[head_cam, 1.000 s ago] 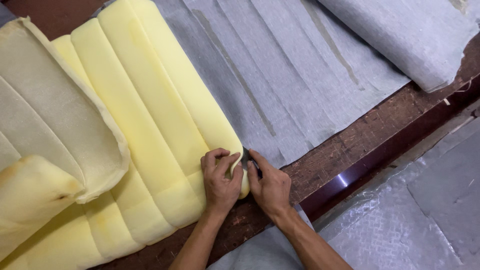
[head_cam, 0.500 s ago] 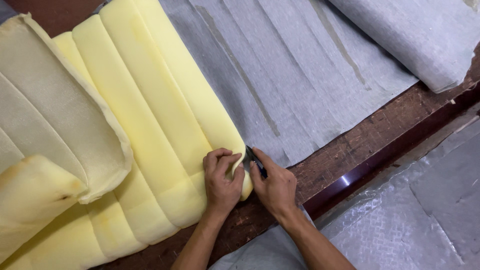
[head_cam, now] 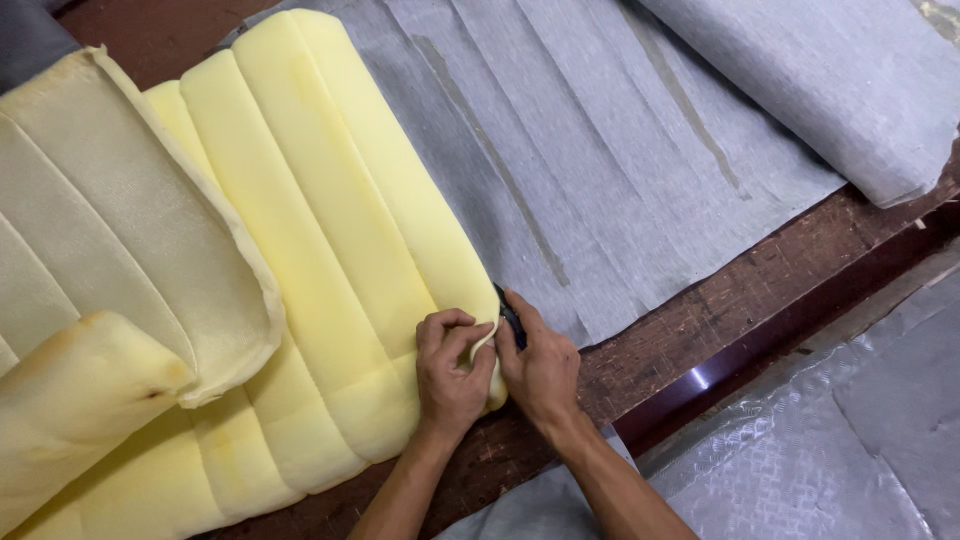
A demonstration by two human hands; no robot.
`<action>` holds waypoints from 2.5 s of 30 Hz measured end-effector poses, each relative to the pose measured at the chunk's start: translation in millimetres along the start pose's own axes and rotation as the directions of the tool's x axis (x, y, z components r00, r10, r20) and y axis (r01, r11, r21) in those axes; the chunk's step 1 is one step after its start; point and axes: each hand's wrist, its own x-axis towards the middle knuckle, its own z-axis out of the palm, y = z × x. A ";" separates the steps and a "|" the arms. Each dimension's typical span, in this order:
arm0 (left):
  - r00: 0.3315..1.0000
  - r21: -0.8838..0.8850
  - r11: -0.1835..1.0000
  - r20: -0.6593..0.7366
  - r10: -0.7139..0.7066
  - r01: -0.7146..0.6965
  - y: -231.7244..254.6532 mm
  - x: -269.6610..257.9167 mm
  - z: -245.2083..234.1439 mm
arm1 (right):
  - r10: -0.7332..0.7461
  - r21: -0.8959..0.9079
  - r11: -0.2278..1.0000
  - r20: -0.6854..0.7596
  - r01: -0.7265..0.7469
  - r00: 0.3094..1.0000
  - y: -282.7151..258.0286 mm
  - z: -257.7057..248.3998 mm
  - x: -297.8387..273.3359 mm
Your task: The person uses a utility knife to cut a large piece of yellow foam padding on a wooden workbench. They trim the edges and make several cuts along the foam's length, separating sections of the material.
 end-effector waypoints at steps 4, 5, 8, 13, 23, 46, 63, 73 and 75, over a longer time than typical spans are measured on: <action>1.000 -0.023 1.000 -0.012 -0.011 0.011 -4.9 0.2 -1.2 | -0.015 0.021 1.000 0.010 0.015 1.000 4.7 1.7 -4.3; 1.000 -0.027 0.999 -0.016 -0.021 0.021 -5.8 1.6 -1.1 | -0.021 0.027 0.999 0.008 0.020 1.000 4.9 1.3 -4.0; 0.998 -0.072 0.995 -0.022 -0.066 0.064 -8.1 1.1 -2.7 | -0.068 0.098 0.993 -0.016 0.069 0.998 4.3 0.0 -5.2; 0.987 -0.254 0.957 -0.043 -0.157 0.142 -10.6 0.5 -8.3 | 0.016 0.030 0.999 0.032 -0.016 0.999 3.5 -3.5 -4.4; 0.971 0.260 0.964 0.212 -0.111 0.053 16.8 29.8 -18.9 | -0.139 0.328 0.942 0.189 0.071 0.972 7.5 -30.7 1.0; 0.983 0.368 0.928 0.182 -0.015 -0.054 19.5 42.7 -12.9 | -0.006 -0.189 0.980 0.263 0.058 0.965 10.7 -44.0 -21.8; 0.986 0.297 0.948 0.151 0.074 -0.117 23.9 37.4 -15.6 | -0.243 -0.227 0.939 0.090 0.258 0.966 20.1 -14.0 -13.7; 0.987 0.238 0.965 0.143 0.077 -0.110 31.9 35.1 -18.7 | -0.352 -0.296 0.885 0.075 0.358 0.933 21.2 -1.5 -6.5; 0.987 0.220 0.969 0.142 0.080 -0.111 31.4 33.2 -18.3 | -0.370 -0.293 0.880 0.070 0.374 0.926 22.0 1.7 -1.3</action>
